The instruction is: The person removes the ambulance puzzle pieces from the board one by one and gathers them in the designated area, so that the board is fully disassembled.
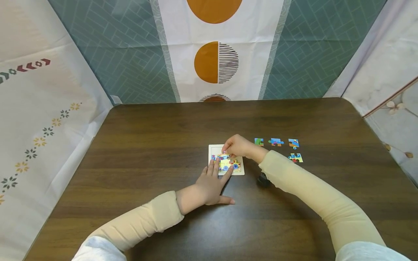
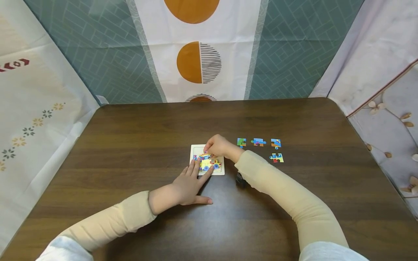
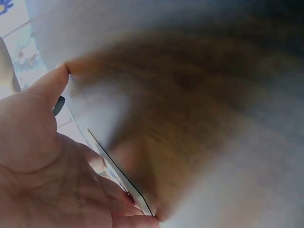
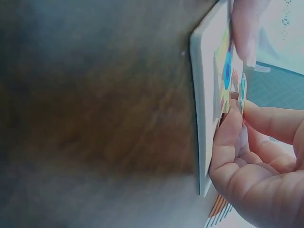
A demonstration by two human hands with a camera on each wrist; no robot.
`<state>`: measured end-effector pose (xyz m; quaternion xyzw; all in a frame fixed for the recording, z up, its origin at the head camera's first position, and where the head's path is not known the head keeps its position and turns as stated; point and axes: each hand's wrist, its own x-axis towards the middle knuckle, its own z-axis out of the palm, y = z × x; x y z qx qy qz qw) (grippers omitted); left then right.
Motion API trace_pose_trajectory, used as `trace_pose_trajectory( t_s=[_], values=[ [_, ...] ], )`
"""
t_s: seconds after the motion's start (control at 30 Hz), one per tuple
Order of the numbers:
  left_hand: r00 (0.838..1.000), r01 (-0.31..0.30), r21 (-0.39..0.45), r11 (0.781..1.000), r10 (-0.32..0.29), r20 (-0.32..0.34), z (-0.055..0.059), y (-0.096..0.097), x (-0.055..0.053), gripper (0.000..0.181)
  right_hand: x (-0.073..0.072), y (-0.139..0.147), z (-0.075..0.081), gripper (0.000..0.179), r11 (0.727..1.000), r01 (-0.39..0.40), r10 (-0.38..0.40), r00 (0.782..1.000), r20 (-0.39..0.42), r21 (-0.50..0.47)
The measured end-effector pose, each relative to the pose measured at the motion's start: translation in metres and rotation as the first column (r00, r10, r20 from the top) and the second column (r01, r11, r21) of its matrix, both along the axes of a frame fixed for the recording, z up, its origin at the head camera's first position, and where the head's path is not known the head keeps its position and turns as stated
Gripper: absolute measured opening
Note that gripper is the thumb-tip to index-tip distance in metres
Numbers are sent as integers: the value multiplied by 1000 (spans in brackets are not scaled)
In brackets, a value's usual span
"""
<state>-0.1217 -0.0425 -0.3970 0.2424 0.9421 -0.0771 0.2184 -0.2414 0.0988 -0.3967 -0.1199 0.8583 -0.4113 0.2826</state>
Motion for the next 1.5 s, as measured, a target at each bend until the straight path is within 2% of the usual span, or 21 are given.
trace_pose_trajectory(
  t_s=[0.17, 0.27, 0.47, 0.57, 0.67, 1.03, 1.27, 1.5],
  values=[
    [999, -16, 61, 998, 14, 38, 2, -3, 1, 99, 3, 0, -1, 13, 1000, -7, 7, 1000, -26, 5],
    [999, -10, 94, 995, 7, 36, 3, -6, 2, 99, 4, 0, -1, 13, 1000, -11, 11, 999, -39, 11],
    [997, 83, 124, 989, -81, -18, 7, -10, 9, 98, 5, 1, -1, 12, 1000, -10, 11, 999, -48, 20],
    [994, 112, 150, 982, -113, 1, 8, -12, 12, 99, 5, 1, -1, 12, 1000, -9, 10, 999, -48, 21],
    [992, 116, 170, 979, -121, 19, 8, -12, 14, 99, 4, 0, -1, 12, 1000, -9, 11, 999, -54, 28],
    [992, 114, 160, 981, -121, 32, 7, -13, 14, 98, 1, -3, 3, 15, 999, 22, -23, 1000, 5, 46],
    [995, 60, 162, 985, -71, 66, 11, -10, 15, 99, -1, -1, 3, 15, 999, 22, -23, 999, 38, 27],
    [996, 67, 128, 990, -73, 44, 11, -9, 14, 100, -4, -1, 3, 16, 999, 21, -22, 998, 55, 25]
  ],
)
